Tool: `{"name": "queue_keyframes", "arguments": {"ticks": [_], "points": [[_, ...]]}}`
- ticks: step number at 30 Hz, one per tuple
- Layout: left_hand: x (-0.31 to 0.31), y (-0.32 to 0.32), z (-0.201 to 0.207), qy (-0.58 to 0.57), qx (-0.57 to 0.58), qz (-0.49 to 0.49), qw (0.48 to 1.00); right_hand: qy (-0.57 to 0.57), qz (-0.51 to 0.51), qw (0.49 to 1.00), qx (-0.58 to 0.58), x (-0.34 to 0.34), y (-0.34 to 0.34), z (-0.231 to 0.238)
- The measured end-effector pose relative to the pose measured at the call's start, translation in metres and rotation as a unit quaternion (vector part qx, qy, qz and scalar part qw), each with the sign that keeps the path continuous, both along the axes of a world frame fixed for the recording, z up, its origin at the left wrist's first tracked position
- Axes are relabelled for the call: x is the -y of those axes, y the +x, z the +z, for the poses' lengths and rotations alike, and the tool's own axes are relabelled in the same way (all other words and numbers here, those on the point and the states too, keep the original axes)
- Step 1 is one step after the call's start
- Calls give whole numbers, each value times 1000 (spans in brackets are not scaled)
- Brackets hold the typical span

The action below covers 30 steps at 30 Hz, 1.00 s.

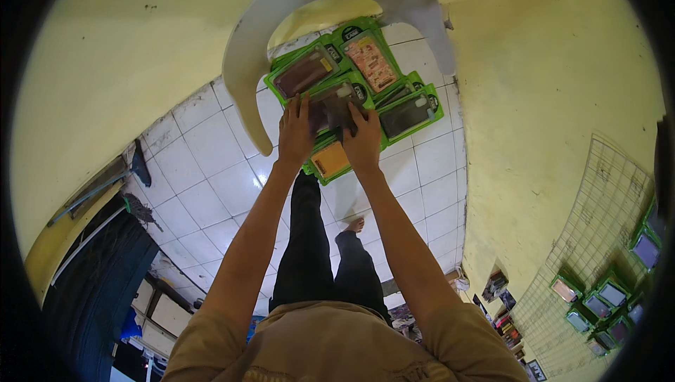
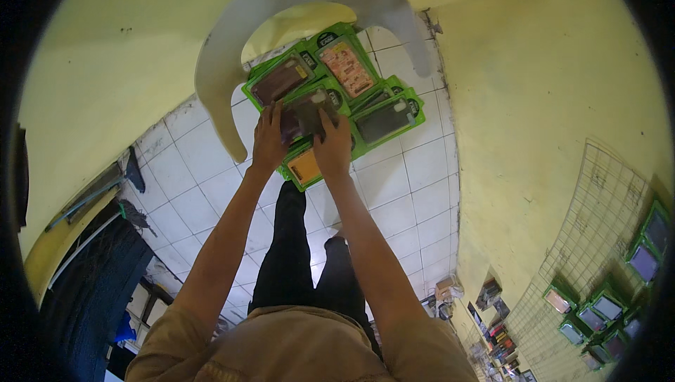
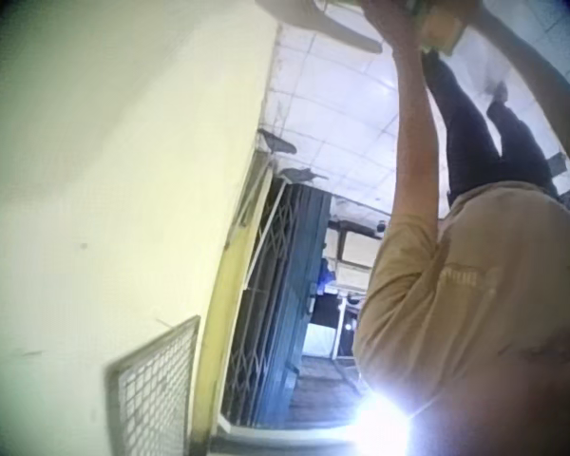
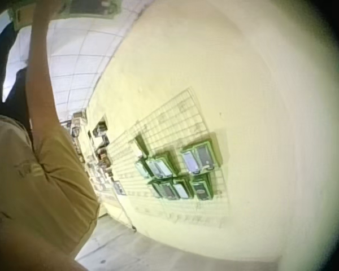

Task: The person picks up packaged phone cases from a white plastic chair, wipes each package with a dark cloth, and hangs them on a wall-mounted wire grid display. The person handles multiple cases one at a time, repeating the wipe-and-hang sequence.

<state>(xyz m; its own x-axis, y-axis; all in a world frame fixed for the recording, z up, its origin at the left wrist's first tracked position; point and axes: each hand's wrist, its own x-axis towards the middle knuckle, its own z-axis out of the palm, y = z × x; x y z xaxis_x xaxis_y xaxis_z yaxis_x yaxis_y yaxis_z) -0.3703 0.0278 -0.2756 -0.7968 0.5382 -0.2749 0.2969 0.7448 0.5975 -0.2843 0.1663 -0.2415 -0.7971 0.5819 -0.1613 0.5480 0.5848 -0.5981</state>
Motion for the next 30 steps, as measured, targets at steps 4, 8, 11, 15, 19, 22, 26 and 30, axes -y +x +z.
{"name": "queue_keyframes", "arguments": {"ticks": [4,8,11,15,19,22,26,30], "points": [[-8,-2,2,-80,-39,-24,996,-27,-69,995,-70,-19,43,65],[-10,2,4,-67,-59,-26,996,-57,-170,980,-90,-29,92,109],[-7,-1,14,-66,52,-46,995,-74,-222,969,-73,-29,116,137],[1,-6,69,-52,95,-68,992,-83,-199,965,-152,-22,122,192],[10,2,174,120,310,-80,940,-63,-125,962,-234,-14,100,262],[10,26,249,289,517,-12,806,24,-90,951,-293,-11,71,305],[2,51,312,431,563,-22,705,93,18,958,-270,4,50,345],[9,47,350,496,549,-25,673,131,89,956,-248,24,59,369]]}}
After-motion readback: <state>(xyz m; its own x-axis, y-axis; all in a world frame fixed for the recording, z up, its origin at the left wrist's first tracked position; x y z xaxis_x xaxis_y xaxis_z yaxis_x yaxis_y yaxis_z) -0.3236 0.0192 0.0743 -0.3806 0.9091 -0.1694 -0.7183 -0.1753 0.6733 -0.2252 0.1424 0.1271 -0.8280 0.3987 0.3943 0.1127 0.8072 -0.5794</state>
